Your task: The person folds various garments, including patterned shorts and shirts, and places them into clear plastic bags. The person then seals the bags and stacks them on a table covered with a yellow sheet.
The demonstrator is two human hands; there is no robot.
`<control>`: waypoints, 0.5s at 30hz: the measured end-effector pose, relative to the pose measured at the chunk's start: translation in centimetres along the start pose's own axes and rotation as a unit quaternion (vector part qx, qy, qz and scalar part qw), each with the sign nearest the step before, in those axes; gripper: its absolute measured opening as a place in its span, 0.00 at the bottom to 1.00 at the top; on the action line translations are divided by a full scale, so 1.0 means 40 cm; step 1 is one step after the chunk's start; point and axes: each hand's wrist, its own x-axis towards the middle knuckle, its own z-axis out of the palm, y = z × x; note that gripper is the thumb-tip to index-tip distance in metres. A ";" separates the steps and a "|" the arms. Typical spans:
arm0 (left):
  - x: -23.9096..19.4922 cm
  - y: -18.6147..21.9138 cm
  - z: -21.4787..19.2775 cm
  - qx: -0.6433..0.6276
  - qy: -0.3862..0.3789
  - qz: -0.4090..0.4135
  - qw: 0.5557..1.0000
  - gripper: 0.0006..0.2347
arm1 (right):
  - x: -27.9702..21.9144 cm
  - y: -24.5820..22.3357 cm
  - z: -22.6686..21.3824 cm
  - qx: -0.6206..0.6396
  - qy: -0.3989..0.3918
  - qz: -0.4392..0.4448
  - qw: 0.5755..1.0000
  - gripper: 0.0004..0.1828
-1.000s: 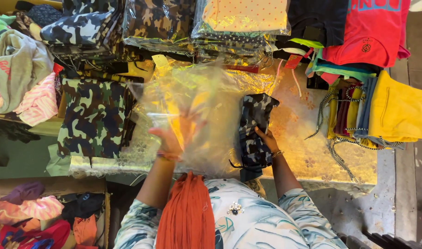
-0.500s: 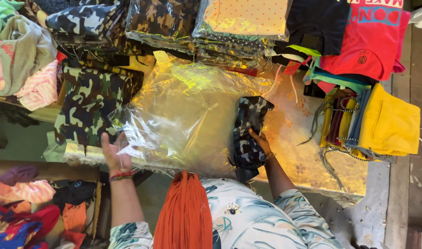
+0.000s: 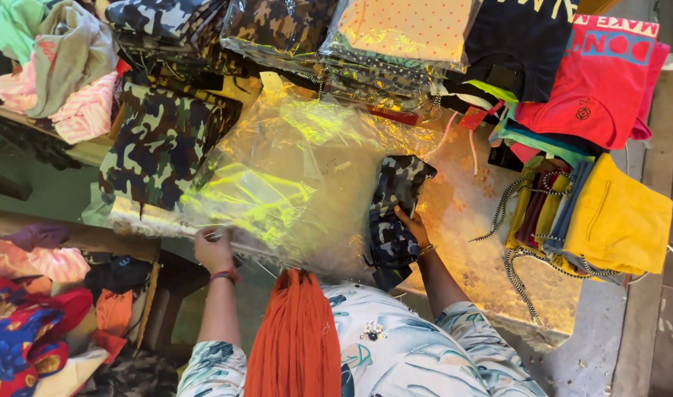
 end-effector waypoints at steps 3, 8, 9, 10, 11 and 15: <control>-0.101 0.180 -0.082 0.268 0.076 0.151 0.948 0.31 | 0.019 0.007 -0.016 -0.019 0.005 0.009 1.000 0.14; -0.073 0.202 -0.004 0.329 -0.107 0.427 0.835 0.15 | 0.031 -0.019 -0.017 -0.136 -0.005 -0.077 0.988 0.15; -0.058 0.185 0.033 0.271 -0.261 0.442 0.814 0.07 | 0.025 -0.038 -0.010 -0.181 -0.028 -0.148 0.972 0.15; -0.092 0.231 0.035 0.272 -0.262 0.440 0.814 0.07 | -0.011 -0.079 0.007 -0.182 -0.028 -0.146 0.972 0.15; -0.127 0.279 0.039 0.257 -0.244 0.442 0.824 0.07 | -0.046 -0.122 0.022 -0.265 -0.010 -0.213 0.940 0.14; -0.245 0.477 0.013 0.055 -0.061 0.398 0.914 0.09 | -0.199 -0.310 0.085 -0.407 0.050 -0.359 0.839 0.16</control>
